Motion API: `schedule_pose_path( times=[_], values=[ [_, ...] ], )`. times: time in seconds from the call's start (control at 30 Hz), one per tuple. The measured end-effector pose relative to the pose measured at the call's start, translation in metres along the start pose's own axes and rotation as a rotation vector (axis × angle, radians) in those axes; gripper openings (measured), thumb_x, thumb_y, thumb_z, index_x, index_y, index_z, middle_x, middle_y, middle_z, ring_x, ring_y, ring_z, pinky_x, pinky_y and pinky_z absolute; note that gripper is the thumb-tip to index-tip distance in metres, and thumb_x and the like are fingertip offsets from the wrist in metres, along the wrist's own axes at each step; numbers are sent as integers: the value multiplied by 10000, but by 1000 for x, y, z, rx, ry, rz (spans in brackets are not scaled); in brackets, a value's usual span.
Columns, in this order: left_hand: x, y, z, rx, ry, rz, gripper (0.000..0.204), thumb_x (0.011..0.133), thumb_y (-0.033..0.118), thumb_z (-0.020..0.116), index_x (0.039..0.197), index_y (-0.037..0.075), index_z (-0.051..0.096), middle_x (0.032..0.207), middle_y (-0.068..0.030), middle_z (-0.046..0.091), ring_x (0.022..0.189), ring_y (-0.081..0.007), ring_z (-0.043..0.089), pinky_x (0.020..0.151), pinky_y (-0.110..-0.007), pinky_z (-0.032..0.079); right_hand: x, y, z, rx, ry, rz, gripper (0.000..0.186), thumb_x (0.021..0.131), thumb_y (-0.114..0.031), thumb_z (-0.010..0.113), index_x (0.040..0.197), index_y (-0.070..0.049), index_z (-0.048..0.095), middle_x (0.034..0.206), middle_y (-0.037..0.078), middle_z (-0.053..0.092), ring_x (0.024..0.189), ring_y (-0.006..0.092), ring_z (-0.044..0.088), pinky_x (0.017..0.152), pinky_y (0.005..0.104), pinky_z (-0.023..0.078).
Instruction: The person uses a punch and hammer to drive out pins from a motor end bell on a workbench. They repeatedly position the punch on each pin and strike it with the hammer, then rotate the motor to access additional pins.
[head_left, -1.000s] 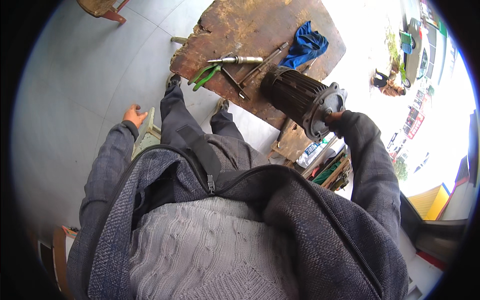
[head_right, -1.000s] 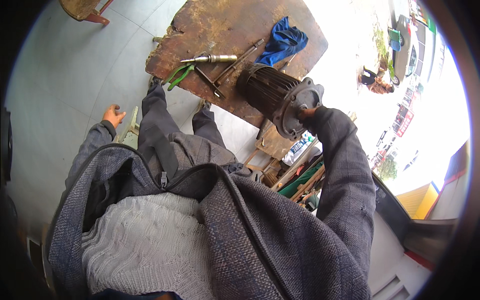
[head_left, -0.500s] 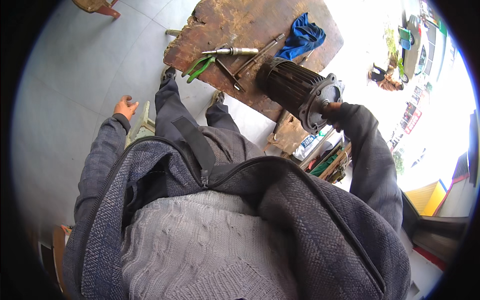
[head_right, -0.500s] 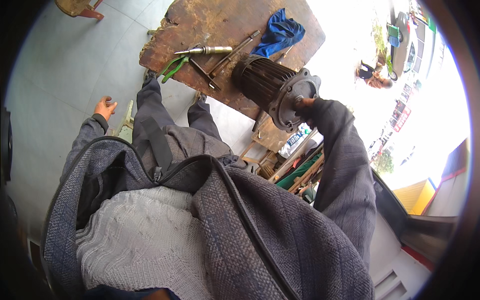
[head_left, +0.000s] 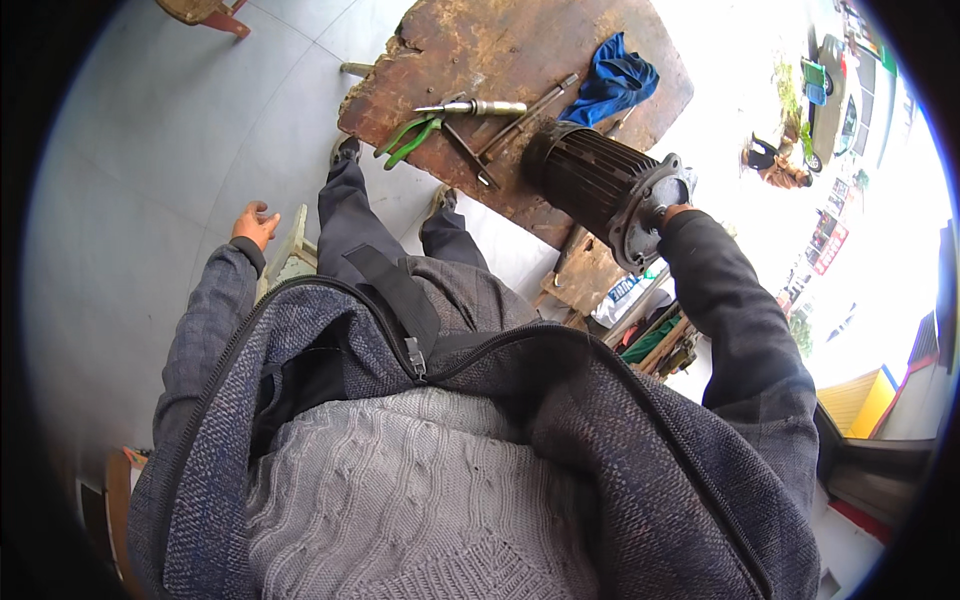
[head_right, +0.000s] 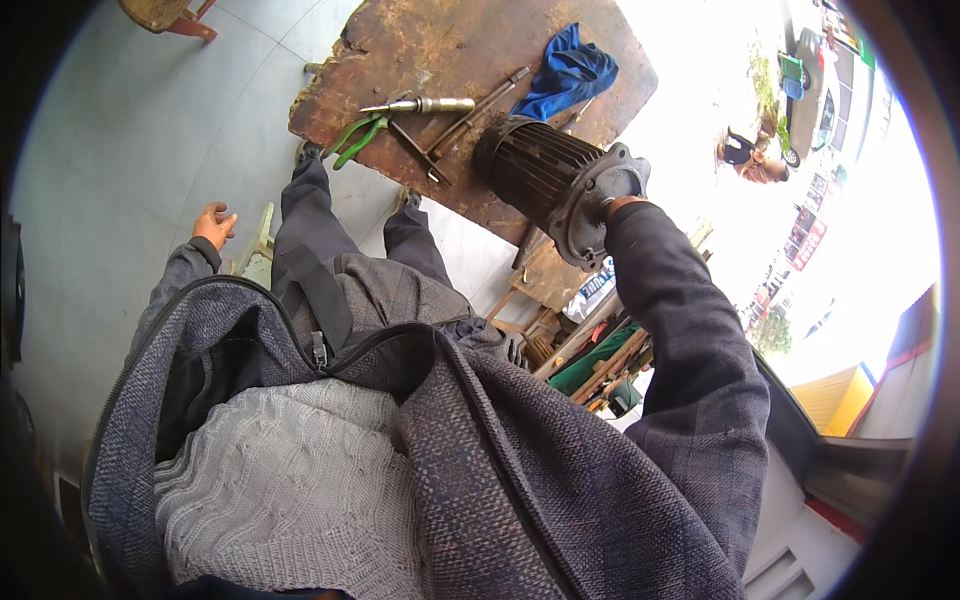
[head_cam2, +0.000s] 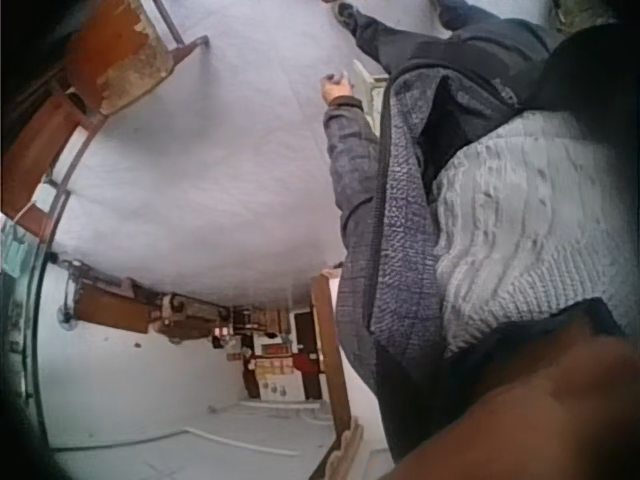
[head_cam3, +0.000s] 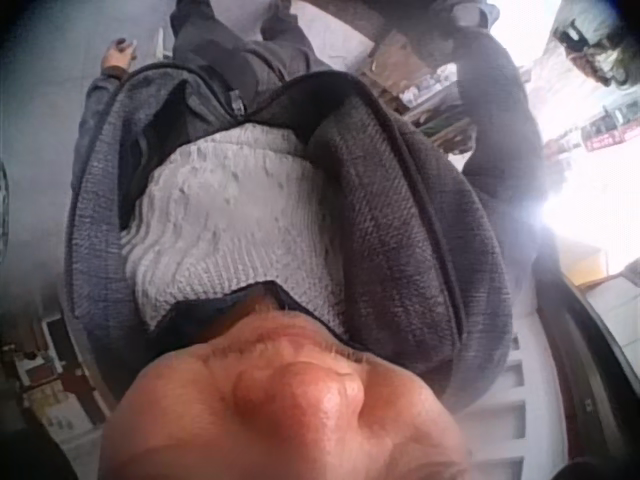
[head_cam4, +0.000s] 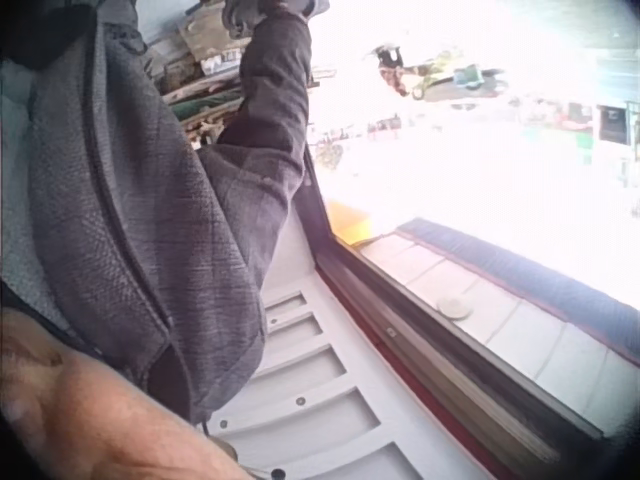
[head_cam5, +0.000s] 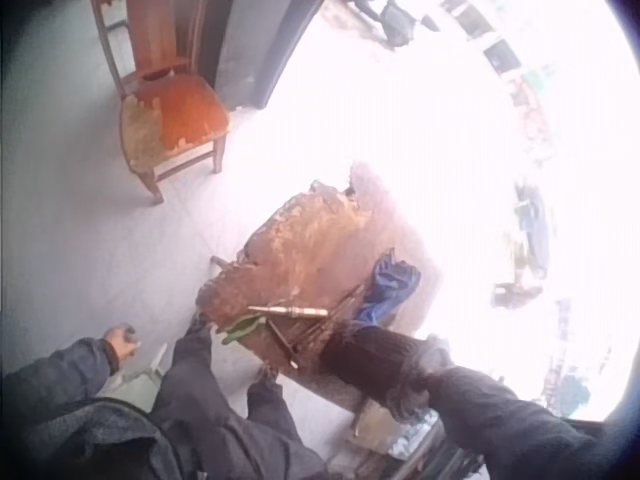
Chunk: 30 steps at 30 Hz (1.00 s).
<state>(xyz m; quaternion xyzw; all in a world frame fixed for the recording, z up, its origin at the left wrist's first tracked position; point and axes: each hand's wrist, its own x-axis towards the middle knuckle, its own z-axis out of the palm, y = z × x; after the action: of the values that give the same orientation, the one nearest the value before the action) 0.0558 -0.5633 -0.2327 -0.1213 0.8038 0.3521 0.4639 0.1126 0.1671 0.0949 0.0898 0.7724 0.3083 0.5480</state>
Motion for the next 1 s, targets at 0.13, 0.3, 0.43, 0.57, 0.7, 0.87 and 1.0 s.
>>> schedule_pose_path(
  times=[0.13, 0.3, 0.43, 0.57, 0.7, 0.87, 1.0],
  values=[
    [-6, -22, 0, -102, -3, -27, 515, 939, 261, 750, 1341, 6, 554, 1050, -158, 730, 708, -208, 724, 556, -348, 536, -10, 11, -12, 9, -35, -27, 353, 1020, -267, 471, 1158, -56, 718, 1156, 205, 724, 1049, 348, 724, 857, 490, 580],
    [-17, -57, -11, -96, 61, -62, 542, 922, 269, 768, 1334, -10, 553, 1025, -195, 738, 692, -235, 732, 542, -372, 550, -31, 8, -20, -24, -40, -16, 362, 1025, -296, 484, 1146, -56, 727, 1147, 196, 732, 1032, 326, 733, 840, 467, 584],
    [-25, -68, -31, -52, 28, -239, 548, 908, 247, 778, 1298, -57, 543, 1043, -231, 719, 709, -266, 732, 644, -389, 613, -27, 7, -23, -9, 26, -3, 371, 1029, -319, 495, 1137, -56, 734, 1140, 188, 738, 1018, 309, 740, 825, 449, 587],
    [-22, -51, -52, 42, 43, -151, 589, 920, 251, 766, 1350, -58, 507, 1071, -232, 717, 714, -267, 736, 643, -387, 609, -15, 8, -27, 21, 81, -11, 383, 1033, -342, 505, 1127, -56, 741, 1132, 180, 744, 1004, 292, 747, 811, 431, 591],
    [-14, -17, -64, 51, 76, -105, 588, 923, 252, 760, 1355, -58, 508, 1040, -213, 727, 718, -251, 738, 644, -375, 604, -2, 2, -35, 38, 175, -65, 395, 1037, -365, 516, 1118, -56, 748, 1125, 173, 750, 990, 275, 754, 797, 413, 594],
    [-1, 20, -57, 129, 85, -23, 559, 919, 251, 757, 1331, -54, 534, 953, -173, 738, 660, -221, 714, 628, -362, 590, -9, -2, -24, 137, 159, -2, 365, 1029, -305, 489, 1140, -41, 715, 1126, 213, 730, 1018, 324, 741, 824, 461, 586],
    [12, 34, -39, 169, 90, 5, 546, 906, 248, 765, 1313, -47, 553, 903, -156, 746, 617, -210, 693, 605, -361, 574, -40, 3, -5, 170, 114, 77, 345, 1022, -257, 468, 1157, -28, 688, 1127, 245, 714, 1040, 363, 730, 846, 499, 580]
  ],
)
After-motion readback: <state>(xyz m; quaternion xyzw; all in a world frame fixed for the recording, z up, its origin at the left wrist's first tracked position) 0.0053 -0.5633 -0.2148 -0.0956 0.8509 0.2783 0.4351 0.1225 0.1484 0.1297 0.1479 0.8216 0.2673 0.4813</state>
